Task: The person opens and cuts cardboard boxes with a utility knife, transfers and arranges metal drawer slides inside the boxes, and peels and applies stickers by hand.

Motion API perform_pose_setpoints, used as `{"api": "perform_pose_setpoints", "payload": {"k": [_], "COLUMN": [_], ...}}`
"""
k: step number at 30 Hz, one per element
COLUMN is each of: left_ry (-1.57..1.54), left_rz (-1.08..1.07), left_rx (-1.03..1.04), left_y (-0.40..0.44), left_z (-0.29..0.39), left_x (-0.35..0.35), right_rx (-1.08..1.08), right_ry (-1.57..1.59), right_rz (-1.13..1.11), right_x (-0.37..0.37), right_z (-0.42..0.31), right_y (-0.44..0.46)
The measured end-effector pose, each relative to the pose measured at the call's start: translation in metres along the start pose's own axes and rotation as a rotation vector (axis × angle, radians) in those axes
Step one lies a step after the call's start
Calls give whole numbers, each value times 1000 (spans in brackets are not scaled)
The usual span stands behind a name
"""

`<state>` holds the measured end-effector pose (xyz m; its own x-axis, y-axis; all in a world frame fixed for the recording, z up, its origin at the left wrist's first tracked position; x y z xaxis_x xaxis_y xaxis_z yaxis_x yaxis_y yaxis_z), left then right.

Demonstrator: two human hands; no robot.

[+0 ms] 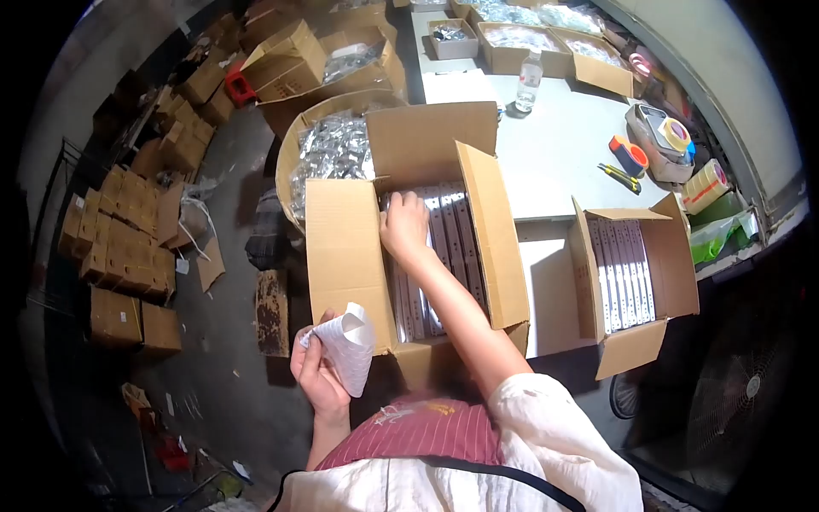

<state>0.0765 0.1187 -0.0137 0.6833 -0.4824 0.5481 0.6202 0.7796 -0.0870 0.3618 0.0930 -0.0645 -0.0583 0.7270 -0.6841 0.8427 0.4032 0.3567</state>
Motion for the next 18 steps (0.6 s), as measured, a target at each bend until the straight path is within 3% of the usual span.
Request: {"api": "perform_pose_setpoints", "payload": {"k": [5, 8, 11, 15, 18], "left_ry": [-17, -22, -19, -31, 11], "left_rz": [16, 23, 29, 37, 44], "left_rx": [-19, -23, -15, -22, -12], "left_y": [0, 0, 0, 2, 1], "left_z": [-1, -1, 1, 1, -1], "left_x": [0, -1, 3, 3, 1], "right_rx": [-46, -100, -314, 27, 32], "right_ry": [-42, 141, 169, 214, 94], "right_rz": [118, 153, 216, 152, 93], "right_x": [2, -19, -18, -15, -10], "right_z": [-1, -8, -15, 16, 10], "right_y": [17, 13, 2, 9, 18]}}
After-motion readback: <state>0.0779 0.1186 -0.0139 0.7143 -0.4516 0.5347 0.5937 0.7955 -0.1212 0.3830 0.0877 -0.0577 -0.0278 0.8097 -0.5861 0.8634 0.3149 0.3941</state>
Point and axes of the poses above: each hand's wrist, its own y-axis towards the middle knuckle, its own x-axis out of the palm, z = x × y, the point moved 7 cm from there along y, towards the middle knuckle, and after that the axes turned 5 degrees about y, right-handed, at the moved point
